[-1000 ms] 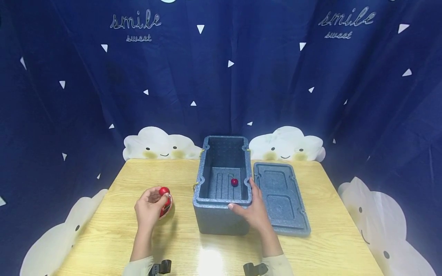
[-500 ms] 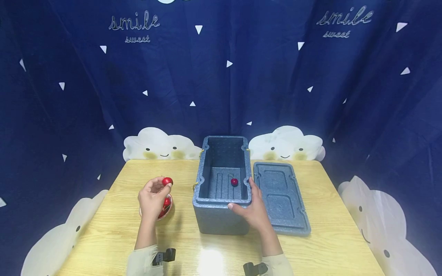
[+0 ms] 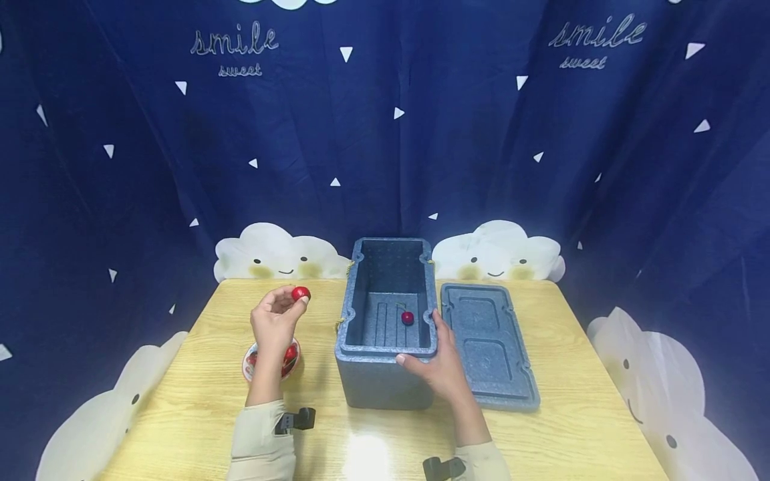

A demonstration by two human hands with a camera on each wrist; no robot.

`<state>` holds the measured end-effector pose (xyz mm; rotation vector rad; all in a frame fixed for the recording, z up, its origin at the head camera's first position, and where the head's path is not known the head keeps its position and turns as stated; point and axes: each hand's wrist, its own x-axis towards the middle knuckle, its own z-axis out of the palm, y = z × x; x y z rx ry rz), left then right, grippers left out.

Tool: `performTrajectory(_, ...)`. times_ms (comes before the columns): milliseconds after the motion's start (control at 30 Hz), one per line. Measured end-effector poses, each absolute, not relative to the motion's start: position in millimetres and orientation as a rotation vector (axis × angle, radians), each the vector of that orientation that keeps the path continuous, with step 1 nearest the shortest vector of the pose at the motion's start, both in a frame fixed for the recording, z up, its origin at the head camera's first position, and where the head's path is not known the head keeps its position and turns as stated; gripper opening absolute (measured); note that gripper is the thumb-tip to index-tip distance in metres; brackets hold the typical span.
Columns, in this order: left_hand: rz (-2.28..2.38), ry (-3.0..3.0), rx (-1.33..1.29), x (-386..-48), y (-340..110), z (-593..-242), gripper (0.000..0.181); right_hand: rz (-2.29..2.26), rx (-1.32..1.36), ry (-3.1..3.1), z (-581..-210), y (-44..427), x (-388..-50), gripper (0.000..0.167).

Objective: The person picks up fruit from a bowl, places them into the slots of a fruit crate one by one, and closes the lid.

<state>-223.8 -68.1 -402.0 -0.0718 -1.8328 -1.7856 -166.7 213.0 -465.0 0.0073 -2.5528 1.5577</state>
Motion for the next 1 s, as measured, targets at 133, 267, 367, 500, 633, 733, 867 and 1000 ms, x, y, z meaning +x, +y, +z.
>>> performTrajectory(133, -1.788, -1.861, -0.116, -228, -64, -386, 0.022, 1.57, -0.007, -2.553, -464, 213, -167, 0.108)
performTrajectory(267, -1.827, -1.922, -0.177, -232, -64, -378, 0.024, 1.569, -0.026, -2.559, -462, 214, -166, 0.109)
performTrajectory(367, -1.857, -1.943, -0.231, -234, -63, -372, 0.026, 1.556, -0.031, -2.566, -463, 213, -165, 0.109)
performTrajectory(500, -1.845, -1.947, -0.273, -238, -61, -366, 0.027, 1.549, -0.018, -2.56, -464, 212, -166, 0.107)
performTrajectory(633, -1.81, -1.941, -0.275, -242, -58, -359, 0.026, 1.573, 0.009, -2.554, -463, 211, -165, 0.106)
performTrajectory(733, -1.815, -1.93, -0.3, -247, -54, -354, 0.026, 1.586, 0.02, -2.546, -462, 212, -165, 0.105)
performTrajectory(867, -1.866, -1.92, -0.352, -255, -47, -350, 0.028, 1.573, 0.01, -2.546, -463, 215, -165, 0.105)
performTrajectory(1000, -1.925, -1.913, -0.364, -270, -43, -355, 0.032, 1.56, 0.003, -2.564, -466, 214, -166, 0.108)
